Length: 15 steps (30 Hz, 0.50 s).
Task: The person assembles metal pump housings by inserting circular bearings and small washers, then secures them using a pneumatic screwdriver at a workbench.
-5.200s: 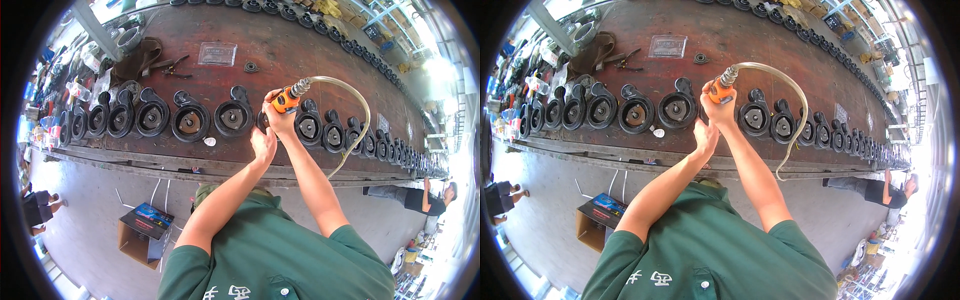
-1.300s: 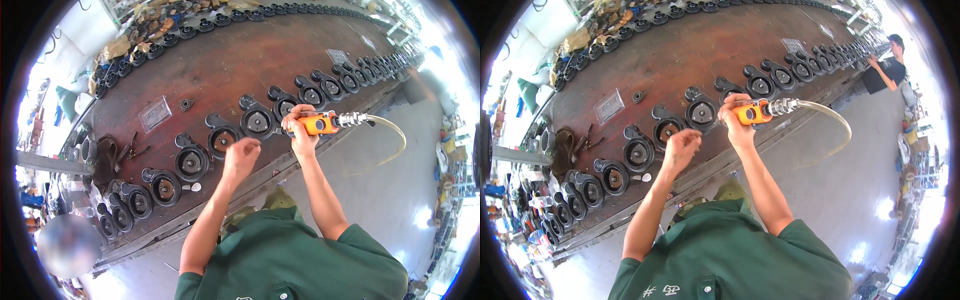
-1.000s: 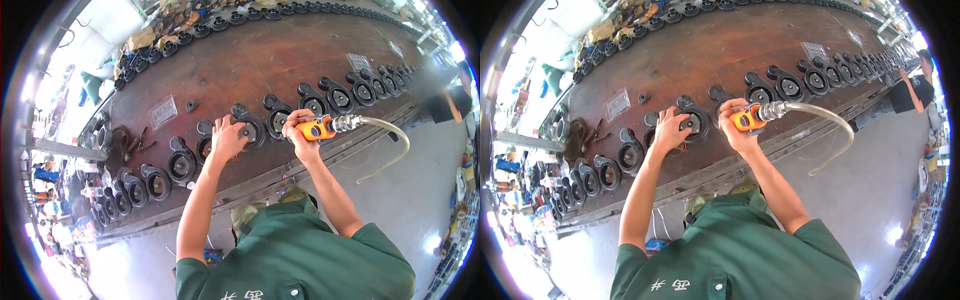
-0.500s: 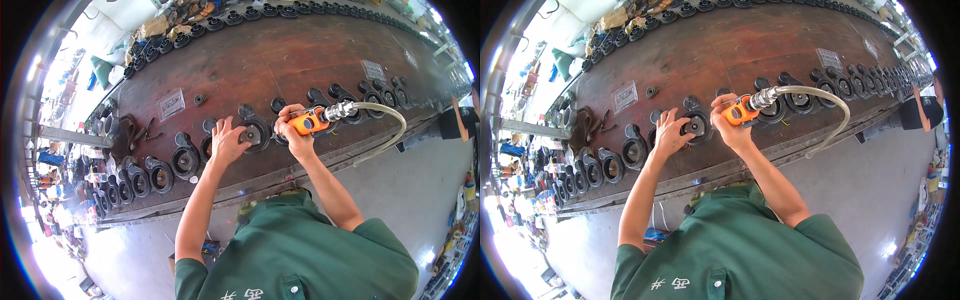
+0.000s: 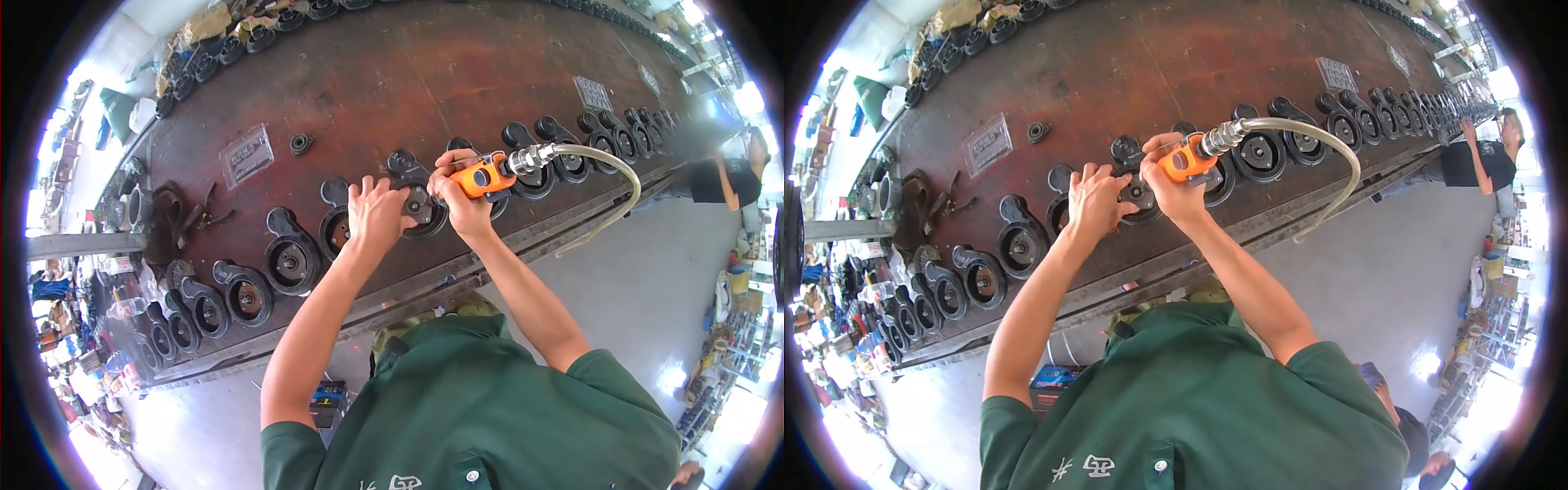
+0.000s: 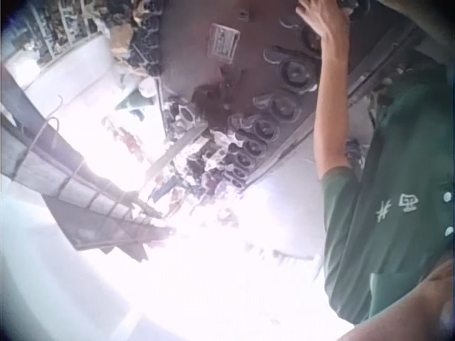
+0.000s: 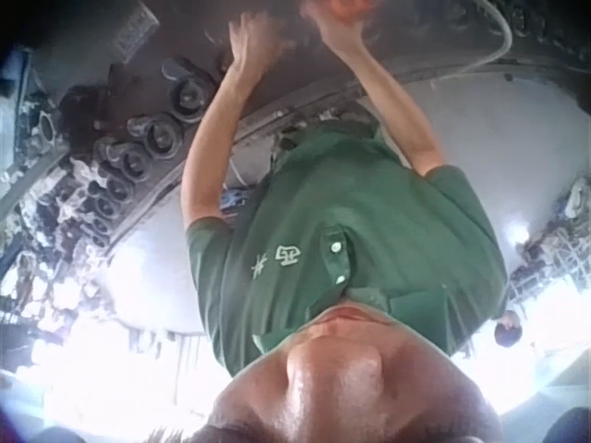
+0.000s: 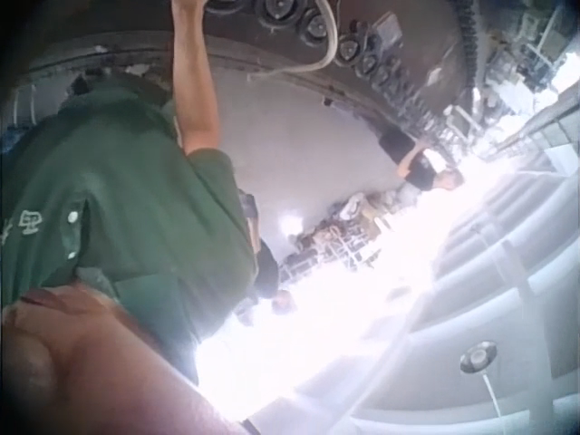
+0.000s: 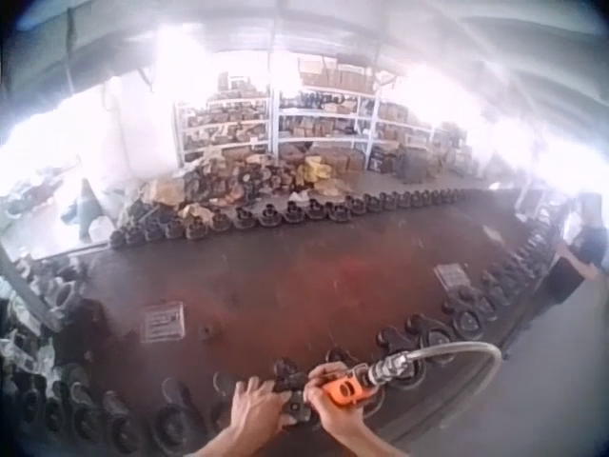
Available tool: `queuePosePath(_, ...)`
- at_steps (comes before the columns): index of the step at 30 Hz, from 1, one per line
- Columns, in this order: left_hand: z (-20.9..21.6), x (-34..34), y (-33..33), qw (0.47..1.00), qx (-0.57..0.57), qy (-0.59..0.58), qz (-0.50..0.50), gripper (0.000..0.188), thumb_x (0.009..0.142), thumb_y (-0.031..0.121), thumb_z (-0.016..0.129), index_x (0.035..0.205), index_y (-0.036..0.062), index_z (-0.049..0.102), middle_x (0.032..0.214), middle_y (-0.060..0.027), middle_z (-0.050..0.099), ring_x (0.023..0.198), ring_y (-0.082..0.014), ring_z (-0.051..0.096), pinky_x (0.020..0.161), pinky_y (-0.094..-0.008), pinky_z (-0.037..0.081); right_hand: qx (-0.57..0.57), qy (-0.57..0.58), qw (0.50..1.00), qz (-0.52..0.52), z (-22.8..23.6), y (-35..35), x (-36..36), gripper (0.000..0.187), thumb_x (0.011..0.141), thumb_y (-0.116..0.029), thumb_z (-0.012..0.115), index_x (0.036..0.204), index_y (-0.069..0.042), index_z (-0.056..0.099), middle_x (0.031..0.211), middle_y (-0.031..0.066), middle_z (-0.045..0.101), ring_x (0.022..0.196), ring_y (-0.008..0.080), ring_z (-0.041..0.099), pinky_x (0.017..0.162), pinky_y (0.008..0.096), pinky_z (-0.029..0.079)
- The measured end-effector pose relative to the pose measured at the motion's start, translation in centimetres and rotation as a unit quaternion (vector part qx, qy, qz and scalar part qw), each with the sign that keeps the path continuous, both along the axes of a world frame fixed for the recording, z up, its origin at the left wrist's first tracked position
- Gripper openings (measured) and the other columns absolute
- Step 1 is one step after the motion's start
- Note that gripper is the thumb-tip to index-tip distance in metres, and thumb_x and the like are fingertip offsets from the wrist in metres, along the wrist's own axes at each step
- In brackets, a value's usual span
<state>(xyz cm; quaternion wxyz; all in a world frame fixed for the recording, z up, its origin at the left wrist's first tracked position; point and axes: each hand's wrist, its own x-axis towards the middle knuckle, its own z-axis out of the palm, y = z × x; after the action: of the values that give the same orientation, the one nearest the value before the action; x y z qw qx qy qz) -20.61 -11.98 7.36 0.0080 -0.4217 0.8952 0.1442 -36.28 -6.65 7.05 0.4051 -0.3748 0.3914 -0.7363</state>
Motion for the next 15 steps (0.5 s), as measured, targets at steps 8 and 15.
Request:
queuePosePath(8,-0.8,-0.9,-0.3,0.997,-0.006,-0.074,-0.003,0.035,0.073,0.035,0.086,0.103,0.0193,0.077,0.101,-0.0057,0.067,0.110,-0.0271,0.060,0.095,-0.0464,0.043,0.017,0.068,0.997,0.025,-1.5,-0.3,0.0,0.019,0.088,0.008,0.060,0.106,0.002,0.058,0.080,0.0034,0.062,0.069,0.0073,0.061,0.063,0.0220,0.050)
queuePosePath(15,-1.7,-1.5,0.4,0.997,-0.046,-0.049,0.023,0.024,0.071,0.030,0.086,0.085,0.0121,0.077,0.097,-0.0104,0.067,0.103,-0.0281,0.064,0.094,-0.0451,0.043,-0.008,0.055,0.998,0.020,-1.0,-2.4,-0.2,0.020,0.088,0.008,0.059,0.107,0.002,0.056,0.080,0.0036,0.062,0.068,0.0083,0.061,0.064,0.0235,0.052)
